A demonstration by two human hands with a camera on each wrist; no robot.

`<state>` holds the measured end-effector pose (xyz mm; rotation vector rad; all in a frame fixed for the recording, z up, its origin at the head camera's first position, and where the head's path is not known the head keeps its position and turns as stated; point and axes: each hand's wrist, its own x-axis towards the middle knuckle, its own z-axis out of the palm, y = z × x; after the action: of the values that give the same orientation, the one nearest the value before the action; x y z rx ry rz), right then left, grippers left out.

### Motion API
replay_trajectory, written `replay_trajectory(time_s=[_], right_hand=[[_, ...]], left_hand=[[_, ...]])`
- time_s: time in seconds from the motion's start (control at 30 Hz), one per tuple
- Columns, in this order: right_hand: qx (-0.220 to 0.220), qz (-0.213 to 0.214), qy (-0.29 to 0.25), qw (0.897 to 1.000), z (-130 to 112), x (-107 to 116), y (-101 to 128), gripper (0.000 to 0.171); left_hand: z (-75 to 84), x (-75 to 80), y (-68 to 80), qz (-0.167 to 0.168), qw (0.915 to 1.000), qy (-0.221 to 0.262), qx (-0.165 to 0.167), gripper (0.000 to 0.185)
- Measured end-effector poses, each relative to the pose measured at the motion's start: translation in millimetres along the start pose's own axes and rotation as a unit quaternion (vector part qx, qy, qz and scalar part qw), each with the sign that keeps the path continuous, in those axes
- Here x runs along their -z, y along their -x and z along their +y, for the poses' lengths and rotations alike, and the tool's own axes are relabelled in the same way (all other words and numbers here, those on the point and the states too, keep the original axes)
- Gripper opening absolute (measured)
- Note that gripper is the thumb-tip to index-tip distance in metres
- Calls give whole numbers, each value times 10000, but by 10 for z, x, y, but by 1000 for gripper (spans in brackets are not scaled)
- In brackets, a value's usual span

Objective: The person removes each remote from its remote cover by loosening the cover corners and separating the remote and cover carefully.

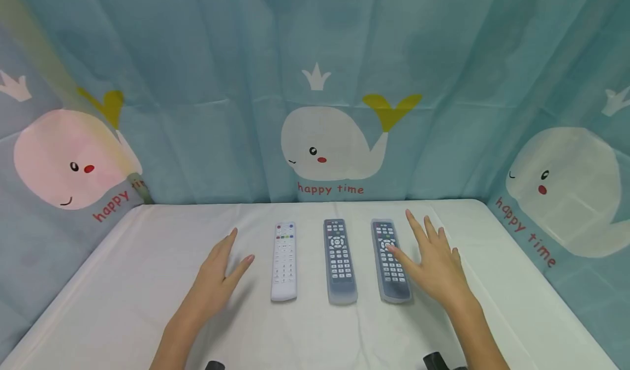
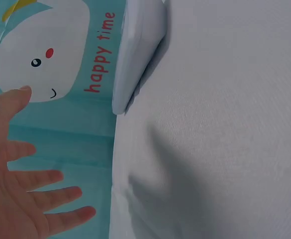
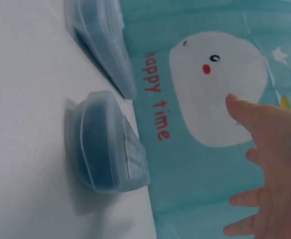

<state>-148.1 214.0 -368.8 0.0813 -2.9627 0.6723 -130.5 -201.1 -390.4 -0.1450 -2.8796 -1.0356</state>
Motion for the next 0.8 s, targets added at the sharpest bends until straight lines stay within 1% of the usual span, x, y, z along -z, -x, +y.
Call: replay_trajectory(time_s=[0.2,0.47,0.8], right_hand=[[173,155,-203,9995,-90,5,-4,90],[230,38,-563,9981,-250,-36,-60,88],[347,-70,-769,9964,-431,-122,-118,84]], left_hand=[[12,-7,-4,88,9995,284,-53,77],[12,9,-18,65,9968,793,59,70],[-10,-20,-34,113,9962,861,66,68]])
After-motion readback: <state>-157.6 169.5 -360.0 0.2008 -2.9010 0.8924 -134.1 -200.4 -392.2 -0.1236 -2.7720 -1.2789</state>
